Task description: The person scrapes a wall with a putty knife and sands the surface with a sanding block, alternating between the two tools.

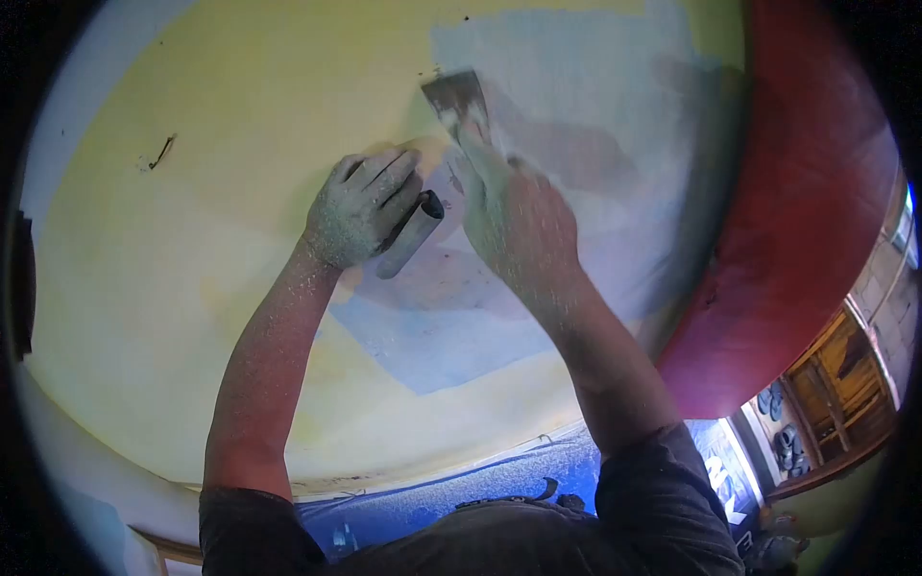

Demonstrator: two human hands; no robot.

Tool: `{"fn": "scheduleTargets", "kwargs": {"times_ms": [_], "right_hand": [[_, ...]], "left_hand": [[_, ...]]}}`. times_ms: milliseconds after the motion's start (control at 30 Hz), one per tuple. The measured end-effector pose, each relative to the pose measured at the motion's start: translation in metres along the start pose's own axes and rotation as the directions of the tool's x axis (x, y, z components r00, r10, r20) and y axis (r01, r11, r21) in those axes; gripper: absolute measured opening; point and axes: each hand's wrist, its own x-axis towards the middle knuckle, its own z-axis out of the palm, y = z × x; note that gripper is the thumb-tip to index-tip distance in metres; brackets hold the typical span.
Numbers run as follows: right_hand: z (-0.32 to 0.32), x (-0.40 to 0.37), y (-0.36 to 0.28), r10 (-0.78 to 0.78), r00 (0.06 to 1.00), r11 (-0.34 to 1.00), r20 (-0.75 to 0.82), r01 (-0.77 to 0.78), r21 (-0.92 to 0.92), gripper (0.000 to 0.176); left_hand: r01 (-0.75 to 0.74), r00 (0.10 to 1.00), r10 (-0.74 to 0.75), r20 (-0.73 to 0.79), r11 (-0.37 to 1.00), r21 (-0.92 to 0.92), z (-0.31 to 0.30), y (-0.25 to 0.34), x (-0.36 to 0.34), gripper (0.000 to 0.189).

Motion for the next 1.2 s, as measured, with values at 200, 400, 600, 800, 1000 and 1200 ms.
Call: {"fn": "scheduleTargets", "kwargs": {"times_ms": [200,400,600,800,1000,1200], "right_hand": [[0.022,-0.03,0.022,-0.009,1.0,0.996,0.01,0.008,0.085,0.043],[-0.011,0.057,-0.014,-0.029,0.99,0.999,-0.138,0.031,0.015,0.043],[0.026,-0.042,0.026,-0.038,0.999,0.999,0.017,0.038,-0.017,0.045],[0.016,-0.05,0.022,0.011,0.999,0.995,0.038,-0.014,0.096,0.044],[0.012,-0.065,0.039,-0.013,1.0,0.97,0.007,0.011,0.244,0.049],[0.008,-0.081,0.064,0.078,0.984,0.819,0.158,-0.153,0.552,0.054]], "left_hand": [[-0.048,0.999,0.049,-0.017,0.996,0.079,0.0,-0.002,0.001,0.037],[-0.02,0.996,0.018,-0.092,0.999,-0.03,0.001,-0.001,0.004,0.035],[0.012,0.999,-0.011,-0.037,1.0,0.014,0.002,0.002,0.001,0.034],[0.003,1.0,-0.003,0.002,0.999,0.055,-0.003,-0.001,0.002,0.032],[0.024,0.998,-0.028,-0.051,0.997,-0.072,0.0,-0.004,0.0,0.036],[0.175,0.978,-0.205,-0.045,0.914,-0.365,-0.013,0.049,0.014,0.021]]}}
